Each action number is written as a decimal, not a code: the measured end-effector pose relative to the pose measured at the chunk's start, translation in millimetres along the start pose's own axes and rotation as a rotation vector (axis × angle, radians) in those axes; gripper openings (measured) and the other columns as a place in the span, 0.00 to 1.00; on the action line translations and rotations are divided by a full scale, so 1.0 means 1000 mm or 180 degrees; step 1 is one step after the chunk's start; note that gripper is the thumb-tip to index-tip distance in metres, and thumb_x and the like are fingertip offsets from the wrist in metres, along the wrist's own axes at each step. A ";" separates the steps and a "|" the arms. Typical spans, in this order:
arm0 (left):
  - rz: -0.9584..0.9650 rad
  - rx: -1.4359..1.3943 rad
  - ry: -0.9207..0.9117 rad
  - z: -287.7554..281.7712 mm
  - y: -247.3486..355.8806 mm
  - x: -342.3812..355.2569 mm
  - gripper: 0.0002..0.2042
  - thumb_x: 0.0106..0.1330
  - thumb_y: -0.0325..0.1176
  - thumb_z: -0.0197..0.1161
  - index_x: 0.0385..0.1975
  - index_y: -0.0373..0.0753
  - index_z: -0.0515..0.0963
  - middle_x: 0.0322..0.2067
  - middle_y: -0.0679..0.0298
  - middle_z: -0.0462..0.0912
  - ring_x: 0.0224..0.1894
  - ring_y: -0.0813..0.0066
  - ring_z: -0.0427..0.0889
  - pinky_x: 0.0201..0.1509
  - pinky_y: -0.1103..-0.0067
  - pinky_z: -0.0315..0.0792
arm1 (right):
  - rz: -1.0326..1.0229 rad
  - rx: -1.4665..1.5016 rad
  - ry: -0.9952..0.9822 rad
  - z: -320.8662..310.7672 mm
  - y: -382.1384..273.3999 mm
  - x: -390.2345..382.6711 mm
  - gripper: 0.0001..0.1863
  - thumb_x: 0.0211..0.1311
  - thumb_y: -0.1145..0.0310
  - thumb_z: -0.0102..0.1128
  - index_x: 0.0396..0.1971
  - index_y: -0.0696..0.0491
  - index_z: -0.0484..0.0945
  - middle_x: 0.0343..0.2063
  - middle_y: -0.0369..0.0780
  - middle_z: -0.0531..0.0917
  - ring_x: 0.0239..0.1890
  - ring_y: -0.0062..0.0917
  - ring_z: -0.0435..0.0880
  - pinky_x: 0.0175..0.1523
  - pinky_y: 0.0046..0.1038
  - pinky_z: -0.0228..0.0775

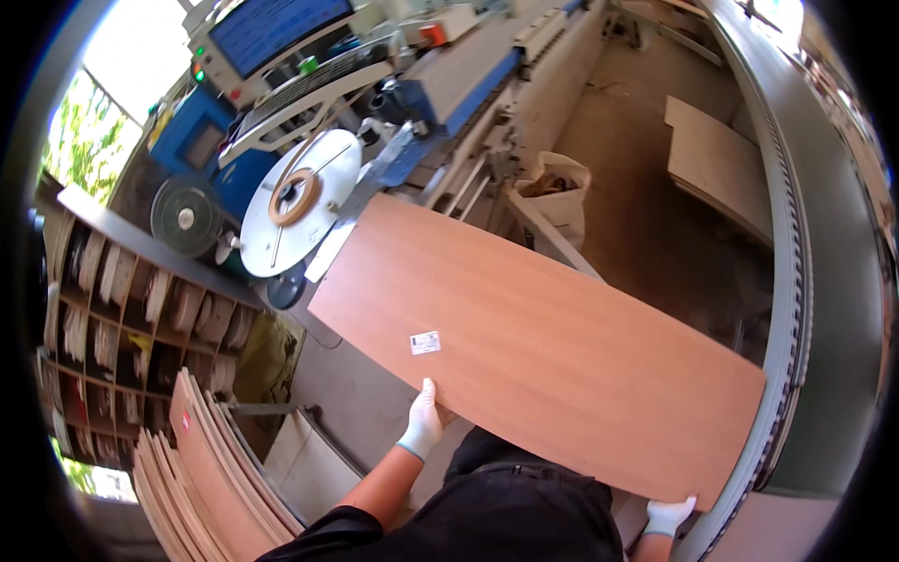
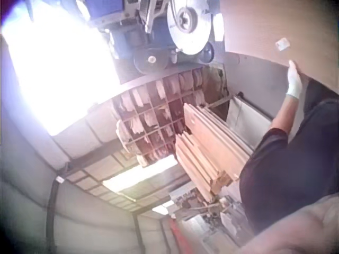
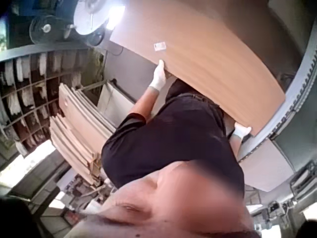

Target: The person picks up wooden panels from a cart and feeds them into an edge-banding machine, walking between the supply cart and the machine entrance to process several items.

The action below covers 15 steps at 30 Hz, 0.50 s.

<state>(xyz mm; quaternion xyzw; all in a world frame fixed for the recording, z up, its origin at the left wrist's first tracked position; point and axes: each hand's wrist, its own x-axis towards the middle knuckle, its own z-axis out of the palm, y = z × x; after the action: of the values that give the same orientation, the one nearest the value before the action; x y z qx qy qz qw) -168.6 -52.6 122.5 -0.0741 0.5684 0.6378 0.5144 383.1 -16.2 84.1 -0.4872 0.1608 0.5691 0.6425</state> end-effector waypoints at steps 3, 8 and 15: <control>-0.0514 0.0327 -0.0506 -0.024 0.005 0.010 0.29 0.74 0.54 0.47 0.66 0.38 0.61 0.62 0.54 0.71 0.61 0.56 0.74 0.62 0.60 0.71 | -0.0014 -0.0225 0.0197 0.024 0.012 -0.011 0.36 0.66 0.38 0.31 0.65 0.46 0.66 0.65 0.38 0.70 0.66 0.40 0.66 0.67 0.50 0.58; -0.0687 0.0919 -0.0520 -0.023 0.050 0.025 0.25 0.74 0.54 0.49 0.56 0.37 0.71 0.46 0.56 0.81 0.42 0.69 0.82 0.46 0.72 0.77 | -0.0455 -0.0364 0.0695 0.034 -0.009 -0.009 0.36 0.65 0.38 0.34 0.64 0.46 0.66 0.65 0.38 0.70 0.65 0.40 0.68 0.66 0.48 0.61; 0.0892 0.0016 0.0621 -0.055 0.099 0.091 0.26 0.78 0.50 0.43 0.51 0.28 0.73 0.48 0.57 0.80 0.49 0.72 0.77 0.56 0.75 0.70 | -0.1021 -0.1000 0.0324 0.033 -0.015 0.001 0.37 0.66 0.39 0.32 0.67 0.48 0.64 0.64 0.43 0.70 0.65 0.44 0.68 0.65 0.51 0.62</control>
<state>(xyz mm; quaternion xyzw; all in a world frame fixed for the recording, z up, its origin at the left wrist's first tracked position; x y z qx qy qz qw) -310.5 -27.8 106.1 -0.0544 0.6220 0.6917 0.3630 384.9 13.0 105.3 -0.6287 0.0229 0.4525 0.6320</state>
